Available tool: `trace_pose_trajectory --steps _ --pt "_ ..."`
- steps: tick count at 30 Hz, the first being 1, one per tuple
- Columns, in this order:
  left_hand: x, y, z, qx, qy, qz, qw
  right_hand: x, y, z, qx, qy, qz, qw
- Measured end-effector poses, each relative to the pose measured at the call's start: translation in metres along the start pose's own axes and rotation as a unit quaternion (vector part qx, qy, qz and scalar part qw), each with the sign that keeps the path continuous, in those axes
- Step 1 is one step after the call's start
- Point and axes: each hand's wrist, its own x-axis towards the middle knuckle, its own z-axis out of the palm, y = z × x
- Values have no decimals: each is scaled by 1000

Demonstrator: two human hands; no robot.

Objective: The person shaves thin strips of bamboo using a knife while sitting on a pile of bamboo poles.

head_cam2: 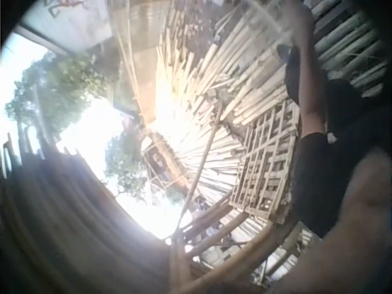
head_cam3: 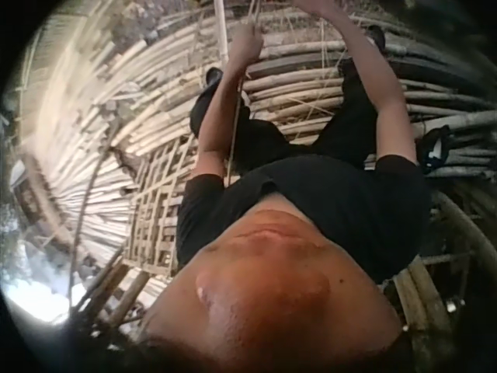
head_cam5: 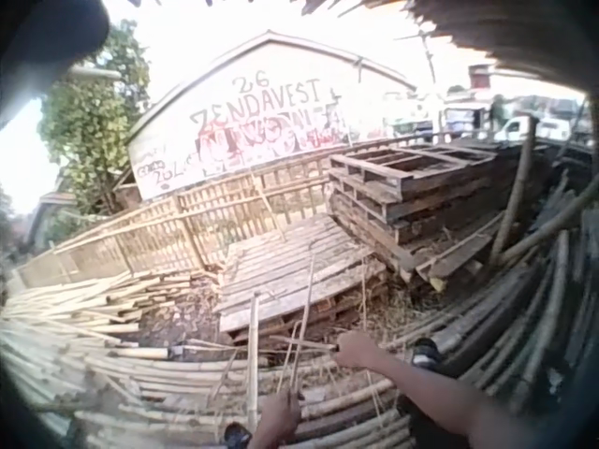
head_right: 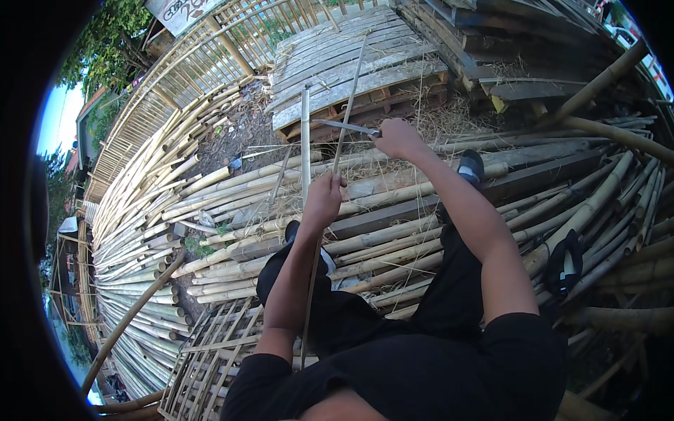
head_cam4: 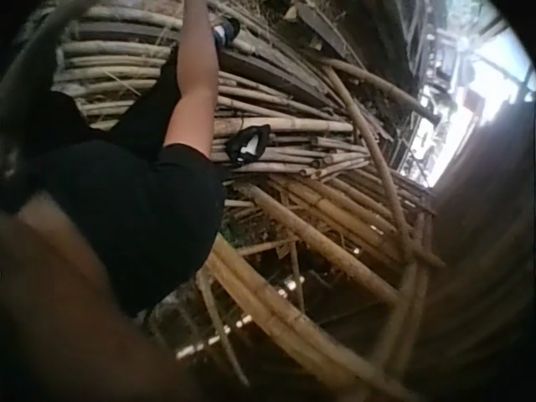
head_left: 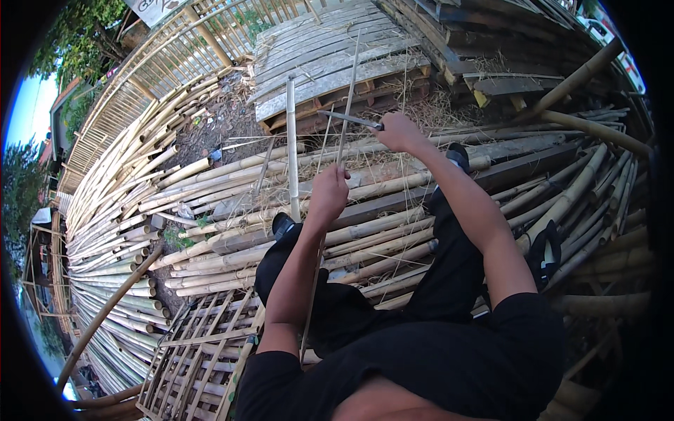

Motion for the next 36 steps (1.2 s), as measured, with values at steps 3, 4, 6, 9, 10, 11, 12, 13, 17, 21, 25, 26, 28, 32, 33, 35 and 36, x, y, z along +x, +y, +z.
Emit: trace_pose_trajectory --steps 3,4,6,9,10,11,12,13,17,21,25,26,28,32,33,35,36 --pt "4 3 3 14 22 21 999 -14 -16 18 -40 -48 -83 995" --pt "7 1 6 24 36 35 998 -17 -19 22 -51 -52 -101 992" --pt "6 -2 10 36 52 55 996 -20 -20 22 -64 -46 -108 991" --pt "0 -4 12 37 42 63 996 -9 -13 16 -99 -23 -84 991" --pt "-3 -5 11 35 27 55 997 -1 -3 10 -102 -19 -59 993" --pt "-6 -5 11 32 12 48 998 7 7 6 -105 -16 -33 994" --pt "-8 -2 8 36 2 62 997 14 23 5 -19 22 36 999" --pt "-13 1 10 34 -5 70 997 18 36 4 61 55 102 991" --pt "-15 -10 20 36 6 124 992 22 60 -17 1 80 128 989" --pt "-5 -17 15 2 26 110 994 7 28 -4 4 43 36 998" --pt "0 4 -2 -397 -158 -112 897 -13 -10 16 -5 -53 -98 994" --pt "1 7 -4 -437 -175 -120 874 -16 -11 22 14 -52 -109 993" --pt "3 4 -17 -510 -203 -136 825 -23 -25 32 58 -51 -135 988" --pt "-1 -1 -22 -529 -246 -127 803 -11 -18 30 15 -17 -128 991" --pt "-3 -4 -21 -539 -250 -136 793 -6 -14 29 1 -15 -93 996" --pt "-4 -5 -23 -554 -260 -147 777 9 -4 20 -24 -1 -23 999" --pt "-3 2 -20 -560 -281 -139 767 29 22 19 45 65 48 996"
